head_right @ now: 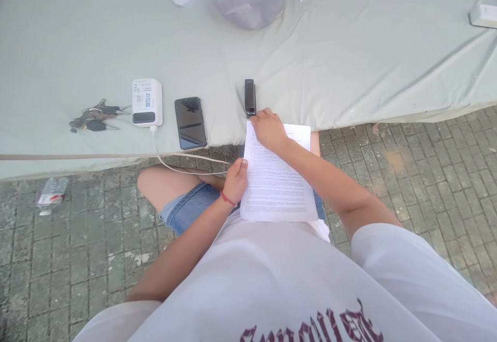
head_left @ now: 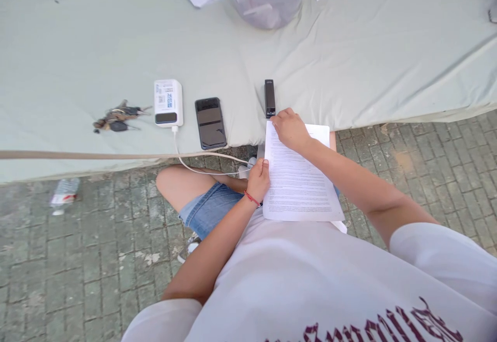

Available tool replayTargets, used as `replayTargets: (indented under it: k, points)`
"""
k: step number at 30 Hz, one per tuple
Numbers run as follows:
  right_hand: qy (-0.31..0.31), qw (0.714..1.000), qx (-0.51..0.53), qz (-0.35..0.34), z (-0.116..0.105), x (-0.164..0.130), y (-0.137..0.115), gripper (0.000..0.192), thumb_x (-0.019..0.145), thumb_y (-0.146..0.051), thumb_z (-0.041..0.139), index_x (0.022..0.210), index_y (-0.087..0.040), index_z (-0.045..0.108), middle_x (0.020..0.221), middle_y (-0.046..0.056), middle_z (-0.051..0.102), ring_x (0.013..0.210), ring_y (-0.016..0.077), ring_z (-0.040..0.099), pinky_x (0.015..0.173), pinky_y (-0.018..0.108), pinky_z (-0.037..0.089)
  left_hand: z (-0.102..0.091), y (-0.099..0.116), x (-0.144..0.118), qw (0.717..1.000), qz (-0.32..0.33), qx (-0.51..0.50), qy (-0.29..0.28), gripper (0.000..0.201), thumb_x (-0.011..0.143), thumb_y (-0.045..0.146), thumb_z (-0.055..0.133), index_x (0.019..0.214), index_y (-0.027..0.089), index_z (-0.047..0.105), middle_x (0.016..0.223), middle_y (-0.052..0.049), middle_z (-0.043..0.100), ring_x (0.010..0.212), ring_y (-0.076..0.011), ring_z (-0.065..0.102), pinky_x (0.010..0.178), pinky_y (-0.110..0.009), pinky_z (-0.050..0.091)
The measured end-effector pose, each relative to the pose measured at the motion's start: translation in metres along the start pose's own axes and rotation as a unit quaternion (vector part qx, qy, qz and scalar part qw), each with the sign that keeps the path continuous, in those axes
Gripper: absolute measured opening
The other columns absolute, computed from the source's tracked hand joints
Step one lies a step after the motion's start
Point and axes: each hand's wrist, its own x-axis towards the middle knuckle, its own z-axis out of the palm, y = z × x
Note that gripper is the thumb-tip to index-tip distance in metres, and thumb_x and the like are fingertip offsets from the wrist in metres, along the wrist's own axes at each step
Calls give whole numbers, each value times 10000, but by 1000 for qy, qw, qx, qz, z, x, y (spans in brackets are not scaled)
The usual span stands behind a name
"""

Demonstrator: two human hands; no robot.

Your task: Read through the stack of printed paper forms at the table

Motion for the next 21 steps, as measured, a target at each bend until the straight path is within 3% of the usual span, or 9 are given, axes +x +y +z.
replayTargets:
  k: [4,11,15,21]
  points:
    - [29,999,22,-17,8,6,3,423,1052,-181,359,1222,-154,746,1181,192,714,1205,369,526,968,519,478,-2,1,0,999,-21,4,30,377,1058,447,489,741,244,472,708,-13,562,720,-206,519,718,-324,426]
    - [102,992,59,46,15,18,24,413,1063,-377,430,1032,-202,804,989,161,761,1153,406,533,989,616,444,-9,0,2,999,-12,-1,46,351,1066,358,445,735,240,436,712,-2,521,719,-190,499,722,-314,409]
    - [60,991,90,75,5,22,37,329,1005,-392,534,1012,-219,814,1013,128,784,1179,410,559,1038,636,414,-8,-6,4,998,-16,-28,57,353,1062,382,441,741,235,441,717,4,501,718,-184,487,713,-313,389]
    - [1,985,139,101,-14,25,45,297,973,-270,526,1007,-234,818,977,64,796,1140,315,649,1056,492,455,-5,-8,8,996,-30,-60,53,378,1056,451,459,750,228,459,726,9,514,720,-178,492,707,-307,387]
